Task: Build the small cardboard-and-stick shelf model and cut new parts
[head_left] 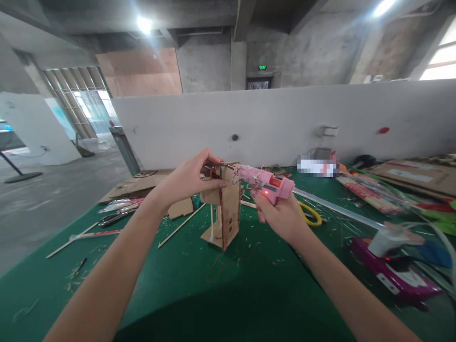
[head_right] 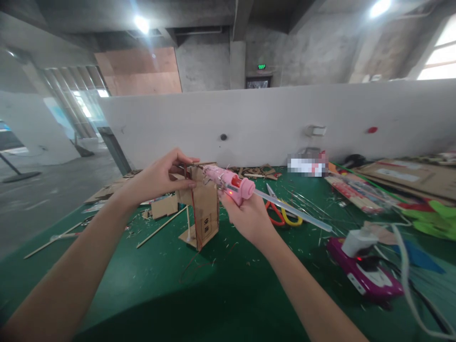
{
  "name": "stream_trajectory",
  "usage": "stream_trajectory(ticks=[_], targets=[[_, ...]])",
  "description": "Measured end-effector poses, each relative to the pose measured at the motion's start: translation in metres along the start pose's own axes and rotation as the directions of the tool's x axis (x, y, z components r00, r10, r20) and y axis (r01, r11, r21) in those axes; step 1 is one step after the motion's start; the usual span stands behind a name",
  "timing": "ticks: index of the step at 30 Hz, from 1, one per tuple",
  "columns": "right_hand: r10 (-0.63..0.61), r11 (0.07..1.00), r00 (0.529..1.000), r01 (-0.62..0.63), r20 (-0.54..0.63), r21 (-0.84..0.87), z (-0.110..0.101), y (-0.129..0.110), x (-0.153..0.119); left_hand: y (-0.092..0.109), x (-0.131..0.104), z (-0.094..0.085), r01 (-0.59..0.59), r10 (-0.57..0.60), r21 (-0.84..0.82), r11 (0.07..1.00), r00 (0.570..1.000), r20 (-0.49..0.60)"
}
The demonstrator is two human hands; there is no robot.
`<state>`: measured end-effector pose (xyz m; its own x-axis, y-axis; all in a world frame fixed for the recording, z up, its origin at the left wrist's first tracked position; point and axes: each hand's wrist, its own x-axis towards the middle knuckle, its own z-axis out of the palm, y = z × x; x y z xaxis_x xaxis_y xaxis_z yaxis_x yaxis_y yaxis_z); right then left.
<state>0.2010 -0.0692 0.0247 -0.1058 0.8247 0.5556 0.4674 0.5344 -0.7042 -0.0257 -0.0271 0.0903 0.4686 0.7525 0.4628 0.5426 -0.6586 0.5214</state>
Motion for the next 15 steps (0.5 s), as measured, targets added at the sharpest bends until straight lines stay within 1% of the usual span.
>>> stream_trajectory(ticks=[5, 8, 12, 15], targets=[[-0.045, 0.996, 0.998, 0.042, -0.039, -0.078, 0.0013, -0.0019, -0.0007, -0.0008, 0.0006, 0.0008, 0.005, -0.005, -0.021, 1.0, 1.0, -0.003], [-0.042, 0.993, 0.998, 0.037, -0.043, -0.115, 0.0008, 0.0007, 0.0003, 0.0008, 0.0002, -0.0001, 0.013, -0.013, -0.017, 1.0, 1.0, 0.003], [-0.014, 0.996, 0.999, 0.01, -0.044, -0.092, 0.0007, 0.0042, 0.0007, 0.0023, -0.0004, -0.001, 0.015, -0.015, 0.002, 1.0, 1.0, 0.013], [-0.022, 0.996, 0.998, 0.017, -0.05, -0.09, 0.0019, 0.0023, -0.0009, 0.0002, 0.0003, 0.0, 0.003, -0.003, -0.008, 1.0, 1.0, 0.001]])
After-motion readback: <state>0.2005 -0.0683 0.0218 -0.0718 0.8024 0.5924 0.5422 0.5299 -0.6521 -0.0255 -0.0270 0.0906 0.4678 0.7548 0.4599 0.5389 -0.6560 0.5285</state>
